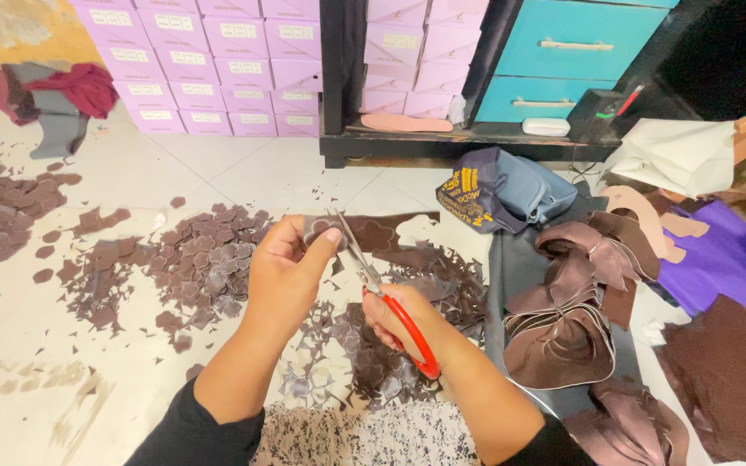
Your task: The person sits on the floor and uses red-handled scissors to cut flower-shaped pieces from a strip of brown fabric. They hold the fabric with the left hand and cut along the outlines with the right hand, dropping the cut pieces onto the floor.
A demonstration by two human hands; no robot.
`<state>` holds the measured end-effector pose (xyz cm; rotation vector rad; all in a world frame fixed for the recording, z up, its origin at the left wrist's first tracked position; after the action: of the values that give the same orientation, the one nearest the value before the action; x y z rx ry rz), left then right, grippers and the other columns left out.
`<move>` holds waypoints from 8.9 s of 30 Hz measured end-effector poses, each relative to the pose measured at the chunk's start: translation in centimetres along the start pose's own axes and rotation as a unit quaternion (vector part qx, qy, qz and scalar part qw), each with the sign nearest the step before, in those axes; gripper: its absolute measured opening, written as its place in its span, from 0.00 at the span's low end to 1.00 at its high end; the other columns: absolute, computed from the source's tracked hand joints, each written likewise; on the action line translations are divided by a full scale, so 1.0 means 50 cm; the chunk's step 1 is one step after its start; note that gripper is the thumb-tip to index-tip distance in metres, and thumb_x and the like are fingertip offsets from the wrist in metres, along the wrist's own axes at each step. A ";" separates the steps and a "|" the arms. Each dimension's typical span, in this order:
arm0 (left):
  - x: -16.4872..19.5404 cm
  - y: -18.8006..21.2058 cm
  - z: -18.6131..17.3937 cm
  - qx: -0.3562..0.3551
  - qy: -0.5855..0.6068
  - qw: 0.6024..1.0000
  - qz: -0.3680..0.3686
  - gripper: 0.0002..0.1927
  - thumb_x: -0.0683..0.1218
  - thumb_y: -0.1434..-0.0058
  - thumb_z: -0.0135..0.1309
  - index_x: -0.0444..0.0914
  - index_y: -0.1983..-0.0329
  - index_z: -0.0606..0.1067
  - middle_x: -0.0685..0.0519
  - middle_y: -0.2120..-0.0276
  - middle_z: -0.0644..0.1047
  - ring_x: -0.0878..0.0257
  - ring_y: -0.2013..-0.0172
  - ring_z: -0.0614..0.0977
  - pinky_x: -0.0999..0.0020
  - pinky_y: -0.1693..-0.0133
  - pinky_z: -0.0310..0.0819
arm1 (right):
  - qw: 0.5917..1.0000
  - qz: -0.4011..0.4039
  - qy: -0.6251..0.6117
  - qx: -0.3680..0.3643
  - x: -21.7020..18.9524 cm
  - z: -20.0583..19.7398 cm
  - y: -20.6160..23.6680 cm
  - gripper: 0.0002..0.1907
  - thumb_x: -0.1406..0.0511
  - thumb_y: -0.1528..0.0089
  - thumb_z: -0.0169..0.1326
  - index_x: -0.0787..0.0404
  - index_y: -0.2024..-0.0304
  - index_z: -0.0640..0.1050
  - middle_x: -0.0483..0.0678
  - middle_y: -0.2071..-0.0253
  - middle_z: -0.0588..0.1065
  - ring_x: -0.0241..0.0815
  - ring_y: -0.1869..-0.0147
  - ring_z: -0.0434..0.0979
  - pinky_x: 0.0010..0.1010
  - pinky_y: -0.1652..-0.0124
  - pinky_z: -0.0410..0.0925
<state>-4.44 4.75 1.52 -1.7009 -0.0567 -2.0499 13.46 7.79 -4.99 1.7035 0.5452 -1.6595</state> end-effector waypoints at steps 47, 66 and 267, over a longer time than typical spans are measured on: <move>-0.021 0.015 0.028 -0.071 0.099 0.989 -0.090 0.04 0.41 0.38 0.60 0.36 0.63 0.77 0.55 0.69 0.82 0.71 0.70 0.79 0.76 0.64 0.75 | 0.989 -0.111 0.047 -0.090 -0.019 -0.002 0.012 0.22 0.47 0.31 0.47 0.58 0.62 0.68 0.42 0.68 0.66 0.32 0.65 0.66 0.25 0.64 0.66; -0.041 0.032 0.053 0.011 0.199 0.963 -0.184 0.07 0.43 0.38 0.59 0.38 0.62 0.73 0.55 0.69 0.78 0.69 0.69 0.77 0.74 0.67 0.68 | 0.994 -0.095 0.001 0.052 -0.018 0.013 0.001 0.20 0.52 0.30 0.46 0.62 0.58 0.72 0.39 0.74 0.64 0.29 0.76 0.61 0.23 0.75 0.60; -0.023 0.020 0.027 -0.003 0.033 0.999 -0.018 0.08 0.44 0.32 0.55 0.33 0.62 0.78 0.53 0.65 0.82 0.70 0.63 0.80 0.74 0.60 0.72 | 0.993 -0.096 0.043 0.049 -0.025 0.023 0.011 0.25 0.47 0.31 0.44 0.58 0.71 0.69 0.41 0.78 0.65 0.30 0.77 0.63 0.23 0.76 0.61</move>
<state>-2.66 4.66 0.51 -1.6459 -0.0598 -2.1319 12.93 6.81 -3.63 1.8504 0.6975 -1.7786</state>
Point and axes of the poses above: each hand's wrist, its own y-axis away from the middle knuckle, its own z-axis out of the palm, x = y × z, the point moved 5 cm from there along -y, towards the middle knuckle
